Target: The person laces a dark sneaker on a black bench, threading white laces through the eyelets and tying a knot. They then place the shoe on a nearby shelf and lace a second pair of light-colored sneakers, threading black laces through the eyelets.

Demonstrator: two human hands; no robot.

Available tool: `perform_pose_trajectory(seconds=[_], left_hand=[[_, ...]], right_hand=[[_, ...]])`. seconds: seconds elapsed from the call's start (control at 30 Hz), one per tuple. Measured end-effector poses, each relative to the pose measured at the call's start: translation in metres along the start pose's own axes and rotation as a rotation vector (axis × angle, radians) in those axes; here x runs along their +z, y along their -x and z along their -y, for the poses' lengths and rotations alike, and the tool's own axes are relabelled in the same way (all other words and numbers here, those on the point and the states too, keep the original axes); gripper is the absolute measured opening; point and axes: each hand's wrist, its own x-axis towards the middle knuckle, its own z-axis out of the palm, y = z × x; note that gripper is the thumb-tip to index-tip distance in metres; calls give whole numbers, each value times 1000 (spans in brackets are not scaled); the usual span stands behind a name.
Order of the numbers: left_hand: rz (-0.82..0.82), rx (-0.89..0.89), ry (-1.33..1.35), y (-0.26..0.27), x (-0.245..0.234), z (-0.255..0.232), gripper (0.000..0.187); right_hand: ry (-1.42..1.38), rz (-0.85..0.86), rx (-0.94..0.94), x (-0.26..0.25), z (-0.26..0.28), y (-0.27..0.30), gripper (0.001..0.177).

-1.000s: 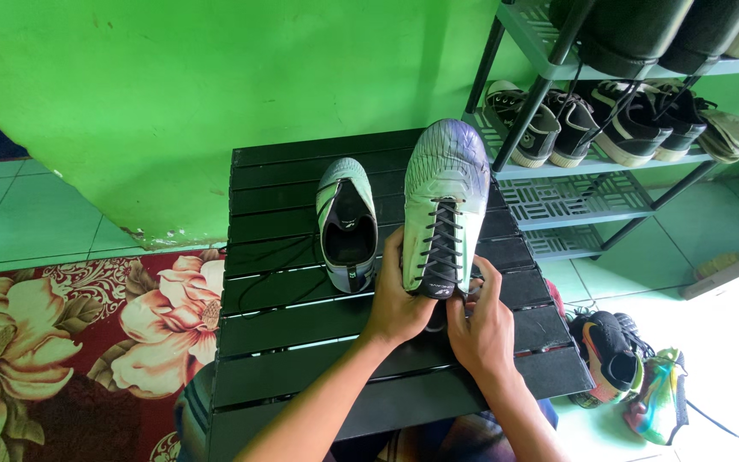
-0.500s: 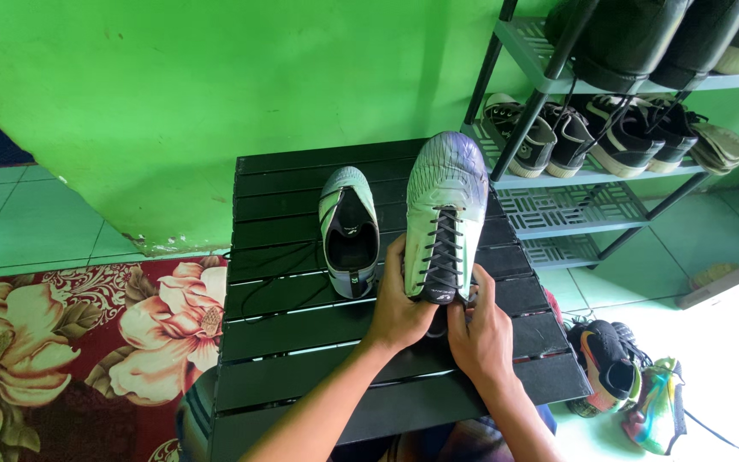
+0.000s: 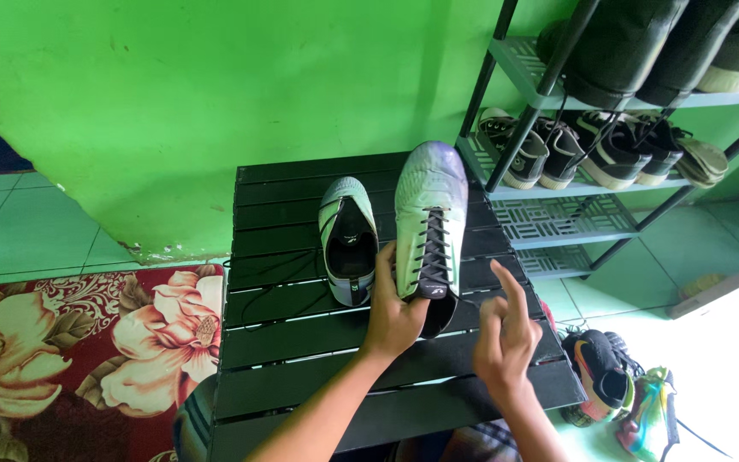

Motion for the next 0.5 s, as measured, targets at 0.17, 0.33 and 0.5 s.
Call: perform_pose_trajectory(seconds=[0.17,0.33,0.5], left_hand=[[-15,-76,-12,-1,1,-3,65],[-5,-80,-51,-2,1,-8,65],[0,-48,-30,-2,1,-8,63]], right_hand=[[60,192,85,-9,32,-39,54],[220,284,78,-6,61,-55,59],[281,304,32,2,67,-52,62]])
